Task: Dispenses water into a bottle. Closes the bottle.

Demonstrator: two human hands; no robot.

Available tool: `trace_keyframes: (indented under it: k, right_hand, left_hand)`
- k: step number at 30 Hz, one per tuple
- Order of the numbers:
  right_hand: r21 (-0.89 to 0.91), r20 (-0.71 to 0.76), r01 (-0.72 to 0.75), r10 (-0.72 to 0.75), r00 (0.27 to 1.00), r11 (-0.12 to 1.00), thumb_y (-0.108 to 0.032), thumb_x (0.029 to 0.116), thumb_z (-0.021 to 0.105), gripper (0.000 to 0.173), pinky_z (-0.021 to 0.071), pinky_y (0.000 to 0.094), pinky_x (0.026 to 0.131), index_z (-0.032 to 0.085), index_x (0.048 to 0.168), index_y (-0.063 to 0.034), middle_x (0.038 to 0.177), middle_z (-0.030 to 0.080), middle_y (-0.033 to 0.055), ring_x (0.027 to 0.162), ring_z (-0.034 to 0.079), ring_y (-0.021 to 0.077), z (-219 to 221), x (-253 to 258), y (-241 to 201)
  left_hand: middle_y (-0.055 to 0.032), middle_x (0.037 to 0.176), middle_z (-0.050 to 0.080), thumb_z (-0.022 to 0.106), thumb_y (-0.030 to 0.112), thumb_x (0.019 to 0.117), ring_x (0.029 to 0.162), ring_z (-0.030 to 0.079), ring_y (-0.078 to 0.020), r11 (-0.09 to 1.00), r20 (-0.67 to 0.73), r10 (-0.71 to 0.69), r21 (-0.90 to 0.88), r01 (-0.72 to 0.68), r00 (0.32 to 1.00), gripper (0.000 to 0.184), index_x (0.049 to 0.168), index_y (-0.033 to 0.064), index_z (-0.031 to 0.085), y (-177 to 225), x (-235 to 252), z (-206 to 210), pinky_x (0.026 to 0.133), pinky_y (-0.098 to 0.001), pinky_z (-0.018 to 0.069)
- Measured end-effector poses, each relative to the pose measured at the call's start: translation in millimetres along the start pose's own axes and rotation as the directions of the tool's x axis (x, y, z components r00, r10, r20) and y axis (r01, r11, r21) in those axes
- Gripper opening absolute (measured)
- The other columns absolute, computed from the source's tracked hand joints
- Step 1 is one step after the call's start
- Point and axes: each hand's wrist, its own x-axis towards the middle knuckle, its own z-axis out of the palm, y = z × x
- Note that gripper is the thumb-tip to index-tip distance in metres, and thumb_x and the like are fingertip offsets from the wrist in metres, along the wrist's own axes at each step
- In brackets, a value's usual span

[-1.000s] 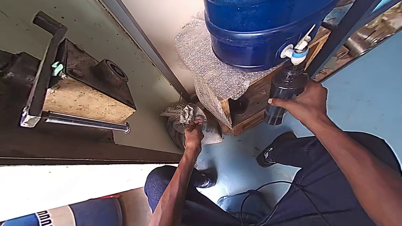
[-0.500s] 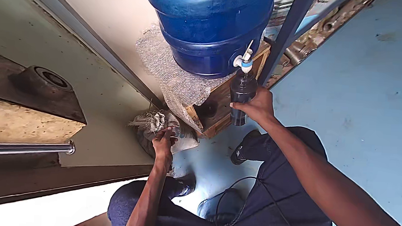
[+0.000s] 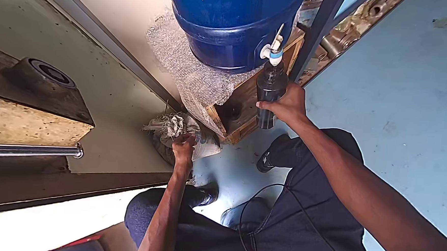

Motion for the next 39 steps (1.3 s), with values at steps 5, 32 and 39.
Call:
trace_keyframes:
  k: [5, 32, 39]
  right_hand:
    - [0.002, 0.009, -0.011, 0.011, 1.000, 1.000, -0.035, 0.0603, 0.095, 0.074, 0.0547, 0.0538, 0.090, 0.063, 0.118, -0.0022, 0.108, 0.071, 0.0147, 0.103, 0.069, 0.0275, -0.3, -0.5, -0.8]
    - [-0.010, 0.000, 0.006, -0.006, 1.000, 1.000, -0.037, 0.0576, 0.095, 0.075, 0.0546, 0.0519, 0.092, 0.064, 0.118, -0.0044, 0.109, 0.072, 0.0121, 0.104, 0.069, 0.0253, 1.9, 0.2, 3.2]
    - [-0.024, 0.007, 0.009, -0.009, 1.000, 1.000, -0.039, 0.0565, 0.094, 0.077, 0.0544, 0.0513, 0.093, 0.064, 0.119, -0.0038, 0.111, 0.071, 0.0123, 0.107, 0.069, 0.0248, 2.9, 2.3, 6.2]
  left_hand:
    - [-0.0108, 0.103, 0.067, 0.065, 0.021, 0.1014, 0.079, 0.064, -0.0162, 0.999, 0.042, 0.013, 0.031, -0.014, 0.999, 0.023, 0.117, 0.0028, 0.065, -1.2, -1.7, -1.7, 0.070, -0.0332, 0.0549]
    - [-0.0089, 0.100, 0.069, 0.064, 0.032, 0.1019, 0.076, 0.065, -0.0160, 0.983, 0.086, 0.081, 0.160, -0.094, 0.993, 0.029, 0.116, 0.0064, 0.065, -0.2, -5.6, -2.7, 0.070, -0.0365, 0.0557]
    - [-0.0096, 0.101, 0.068, 0.064, 0.032, 0.1013, 0.079, 0.067, -0.0182, 0.970, 0.109, 0.137, 0.187, -0.156, 0.984, 0.031, 0.118, 0.0064, 0.064, -5.5, -3.6, -3.8, 0.073, -0.0399, 0.0572]
